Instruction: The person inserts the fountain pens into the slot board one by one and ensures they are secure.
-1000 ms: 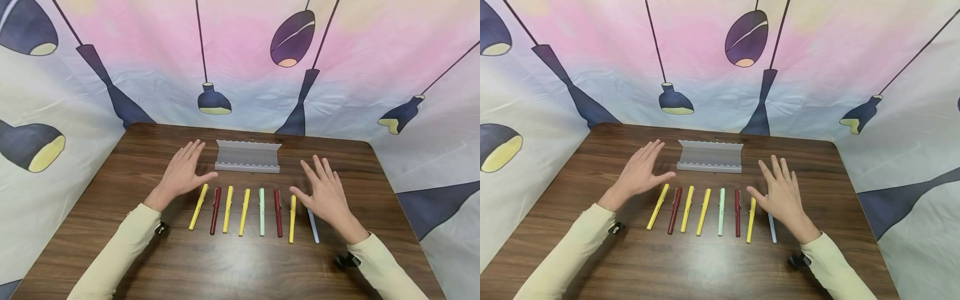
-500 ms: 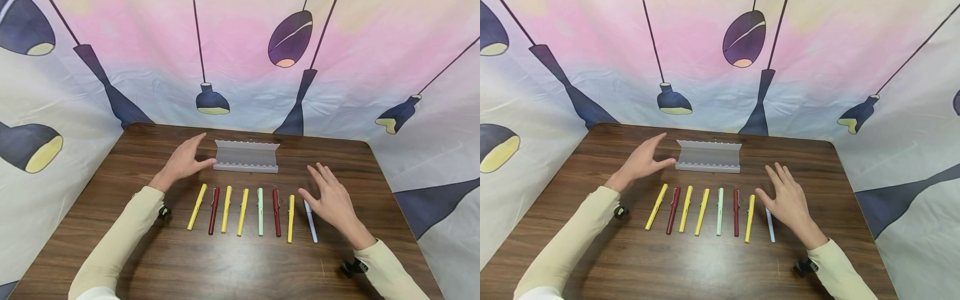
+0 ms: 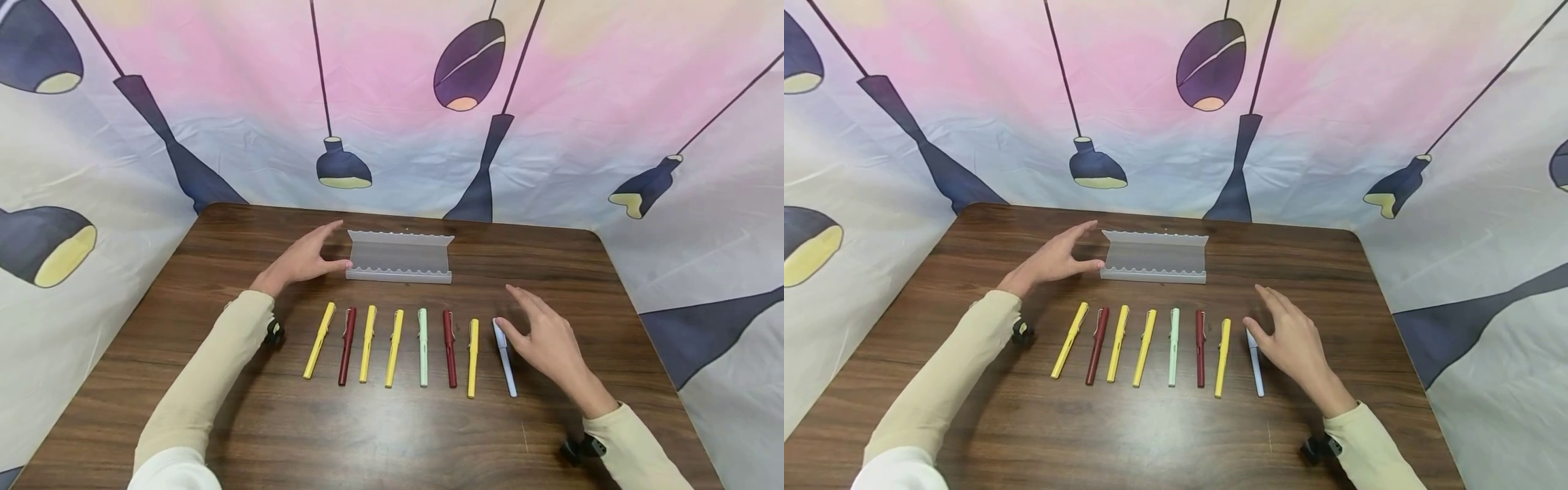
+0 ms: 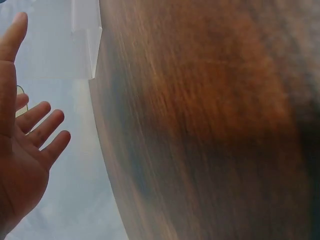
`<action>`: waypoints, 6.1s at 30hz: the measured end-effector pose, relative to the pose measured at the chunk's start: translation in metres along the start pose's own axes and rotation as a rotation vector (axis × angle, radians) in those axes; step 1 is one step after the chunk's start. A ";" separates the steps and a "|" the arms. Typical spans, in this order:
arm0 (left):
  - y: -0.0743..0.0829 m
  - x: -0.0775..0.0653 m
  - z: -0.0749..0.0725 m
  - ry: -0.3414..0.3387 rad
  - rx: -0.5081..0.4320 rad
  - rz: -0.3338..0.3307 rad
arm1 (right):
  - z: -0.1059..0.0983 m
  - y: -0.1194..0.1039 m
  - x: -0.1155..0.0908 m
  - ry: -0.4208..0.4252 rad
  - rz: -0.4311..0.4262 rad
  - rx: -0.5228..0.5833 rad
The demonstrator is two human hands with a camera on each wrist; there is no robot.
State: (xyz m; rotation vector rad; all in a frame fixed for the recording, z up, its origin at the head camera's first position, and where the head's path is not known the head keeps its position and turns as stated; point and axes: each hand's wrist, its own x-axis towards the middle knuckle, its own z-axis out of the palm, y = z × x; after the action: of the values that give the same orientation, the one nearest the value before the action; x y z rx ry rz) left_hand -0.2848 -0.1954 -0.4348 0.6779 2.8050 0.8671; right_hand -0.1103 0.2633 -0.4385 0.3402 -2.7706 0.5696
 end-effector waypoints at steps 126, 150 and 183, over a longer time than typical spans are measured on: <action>-0.015 0.025 0.020 -0.120 -0.108 0.002 | 0.005 0.005 0.007 -0.186 0.253 0.207; -0.016 0.025 0.020 -0.128 -0.107 0.001 | -0.037 -0.020 0.057 -0.123 0.136 0.195; -0.016 0.024 0.021 -0.127 -0.123 0.004 | -0.014 -0.044 0.112 0.250 0.165 0.451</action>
State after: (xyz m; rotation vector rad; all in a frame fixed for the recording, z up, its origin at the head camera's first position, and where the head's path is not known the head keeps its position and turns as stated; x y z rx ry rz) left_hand -0.3071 -0.1859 -0.4611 0.6949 2.6153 0.9519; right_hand -0.1986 0.2107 -0.3739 0.1202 -2.4230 1.1950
